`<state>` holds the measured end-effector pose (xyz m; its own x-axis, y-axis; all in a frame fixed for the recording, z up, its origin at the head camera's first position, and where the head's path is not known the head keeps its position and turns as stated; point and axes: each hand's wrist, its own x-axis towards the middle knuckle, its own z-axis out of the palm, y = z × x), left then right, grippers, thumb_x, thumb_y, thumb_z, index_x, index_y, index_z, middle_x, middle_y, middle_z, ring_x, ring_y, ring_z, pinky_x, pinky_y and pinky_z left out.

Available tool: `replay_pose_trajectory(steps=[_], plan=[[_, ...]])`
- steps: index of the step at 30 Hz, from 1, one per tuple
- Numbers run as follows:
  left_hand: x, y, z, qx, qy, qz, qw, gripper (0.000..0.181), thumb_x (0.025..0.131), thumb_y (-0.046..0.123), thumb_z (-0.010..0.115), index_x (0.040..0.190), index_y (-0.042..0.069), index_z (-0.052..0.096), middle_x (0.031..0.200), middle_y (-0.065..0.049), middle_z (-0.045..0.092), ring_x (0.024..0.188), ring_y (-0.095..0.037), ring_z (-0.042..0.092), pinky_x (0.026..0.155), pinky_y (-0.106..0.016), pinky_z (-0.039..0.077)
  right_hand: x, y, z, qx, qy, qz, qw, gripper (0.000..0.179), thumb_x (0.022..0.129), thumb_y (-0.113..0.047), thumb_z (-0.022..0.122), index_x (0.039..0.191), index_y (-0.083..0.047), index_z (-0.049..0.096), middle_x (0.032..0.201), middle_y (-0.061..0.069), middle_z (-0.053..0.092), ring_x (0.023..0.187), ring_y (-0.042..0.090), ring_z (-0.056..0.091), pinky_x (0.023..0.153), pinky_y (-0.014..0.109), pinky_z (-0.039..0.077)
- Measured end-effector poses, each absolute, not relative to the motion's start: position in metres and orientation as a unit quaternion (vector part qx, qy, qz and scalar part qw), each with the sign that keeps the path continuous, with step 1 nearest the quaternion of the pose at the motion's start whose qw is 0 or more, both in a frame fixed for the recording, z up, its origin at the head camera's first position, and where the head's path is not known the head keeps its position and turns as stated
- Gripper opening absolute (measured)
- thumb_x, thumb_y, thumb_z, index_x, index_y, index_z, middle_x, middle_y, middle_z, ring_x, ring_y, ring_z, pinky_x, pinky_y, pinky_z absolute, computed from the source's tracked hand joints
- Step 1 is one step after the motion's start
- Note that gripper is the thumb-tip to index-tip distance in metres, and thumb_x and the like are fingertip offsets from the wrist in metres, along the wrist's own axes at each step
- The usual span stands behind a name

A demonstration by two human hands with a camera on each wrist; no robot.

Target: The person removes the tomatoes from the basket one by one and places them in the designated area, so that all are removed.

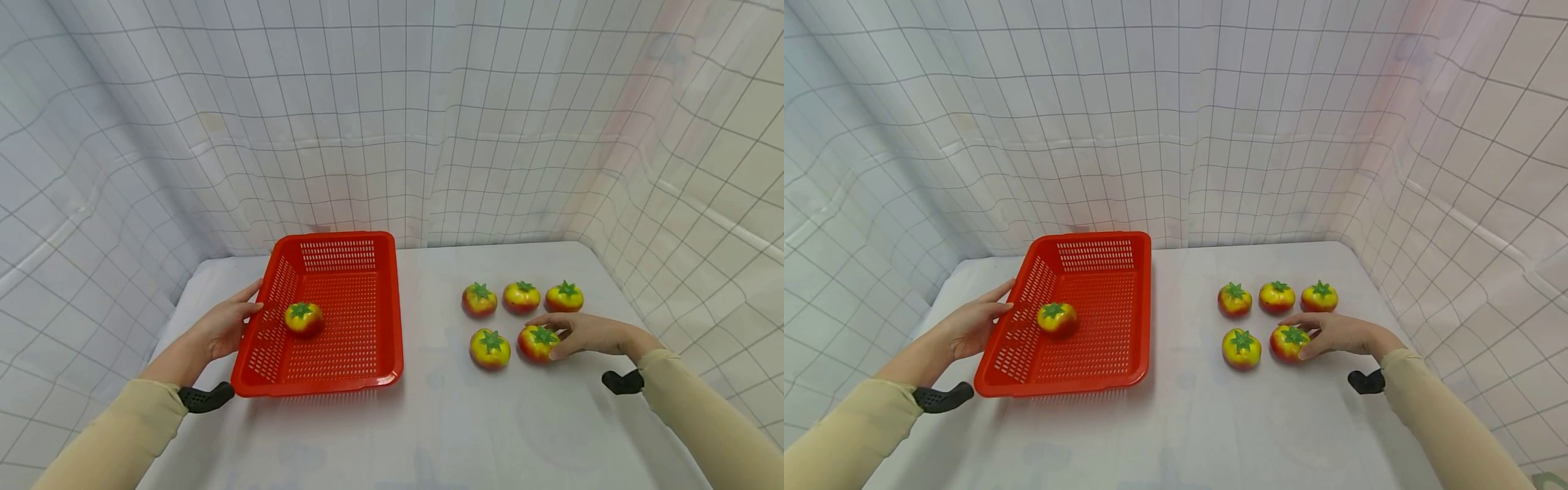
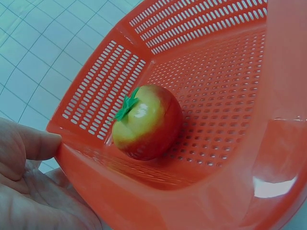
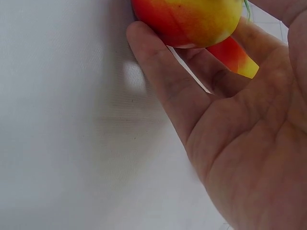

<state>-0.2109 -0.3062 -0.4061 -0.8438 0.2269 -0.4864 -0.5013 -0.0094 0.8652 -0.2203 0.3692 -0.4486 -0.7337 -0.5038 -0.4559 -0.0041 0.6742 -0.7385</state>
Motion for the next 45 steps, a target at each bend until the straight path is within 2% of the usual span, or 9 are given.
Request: replay_pose_trajectory(steps=[6, 10, 14, 22, 27, 35, 45], plan=[[-0.211, -0.307, -0.406, -0.099, 0.655, 0.703, 0.259, 0.067, 0.113, 0.02, 0.034, 0.163, 0.037, -0.008, 0.163, -0.022, 0.019, 0.114, -0.023, 0.061, 0.097, -0.048, 0.054, -0.219, 0.368, -0.448, -0.136, 0.851, -0.376, 0.34, 0.066, 0.09, -0.029, 0.078, 0.15, -0.024, 0.053, 0.154, 0.012, 0.043, 0.135, 0.036, 0.043, 0.109, 0.062, 0.038], [-0.211, -0.308, -0.405, -0.096, 0.66, 0.7, 0.256, 0.067, 0.112, 0.02, 0.035, 0.163, 0.037, -0.006, 0.161, -0.022, 0.022, 0.113, -0.023, 0.061, 0.096, -0.048, 0.055, -0.219, 0.368, -0.448, -0.136, 0.849, -0.381, 0.341, 0.066, 0.09, -0.028, 0.078, 0.15, -0.022, 0.052, 0.153, 0.013, 0.044, 0.133, 0.032, 0.042, 0.109, 0.06, 0.038], [-0.21, -0.309, -0.406, -0.089, 0.673, 0.689, 0.254, 0.068, 0.112, 0.021, 0.037, 0.163, 0.035, -0.006, 0.162, -0.024, 0.021, 0.118, -0.027, 0.058, 0.096, -0.049, 0.054, -0.219, 0.369, -0.45, -0.139, 0.847, -0.384, 0.342, 0.067, 0.09, -0.027, 0.078, 0.151, -0.02, 0.051, 0.153, 0.015, 0.043, 0.135, 0.035, 0.041, 0.109, 0.061, 0.037], [-0.21, -0.316, -0.408, -0.069, 0.706, 0.656, 0.258, 0.07, 0.112, 0.026, 0.041, 0.163, 0.033, -0.007, 0.164, -0.026, 0.019, 0.124, -0.035, 0.053, 0.095, -0.05, 0.055, -0.217, 0.371, -0.45, -0.144, 0.844, -0.385, 0.344, 0.069, 0.09, -0.028, 0.077, 0.152, -0.02, 0.05, 0.158, 0.021, 0.035, 0.142, 0.05, 0.032, 0.111, 0.066, 0.033], [-0.211, -0.317, -0.407, -0.065, 0.717, 0.644, 0.258, 0.071, 0.112, 0.026, 0.042, 0.164, 0.032, -0.006, 0.164, -0.027, 0.02, 0.124, -0.037, 0.055, 0.094, -0.051, 0.055, -0.216, 0.372, -0.449, -0.14, 0.847, -0.379, 0.344, 0.069, 0.09, -0.029, 0.077, 0.153, -0.021, 0.05, 0.159, 0.022, 0.033, 0.141, 0.049, 0.034, 0.11, 0.065, 0.035], [-0.211, -0.319, -0.407, -0.063, 0.728, 0.633, 0.257, 0.071, 0.111, 0.028, 0.043, 0.164, 0.032, -0.005, 0.163, -0.028, 0.021, 0.122, -0.037, 0.056, 0.094, -0.052, 0.055, -0.218, 0.372, -0.45, -0.134, 0.85, -0.378, 0.341, 0.067, 0.089, -0.03, 0.078, 0.149, -0.017, 0.053, 0.152, 0.016, 0.044, 0.139, 0.047, 0.037, 0.11, 0.063, 0.037], [-0.21, -0.319, -0.407, -0.054, 0.731, 0.632, 0.253, 0.07, 0.112, 0.026, 0.042, 0.164, 0.031, -0.004, 0.161, -0.028, 0.025, 0.115, -0.031, 0.062, 0.093, -0.05, 0.056, -0.216, 0.372, -0.45, -0.123, 0.85, -0.384, 0.339, 0.066, 0.089, -0.03, 0.078, 0.149, -0.016, 0.053, 0.153, 0.017, 0.043, 0.14, 0.048, 0.035, 0.111, 0.064, 0.035]])
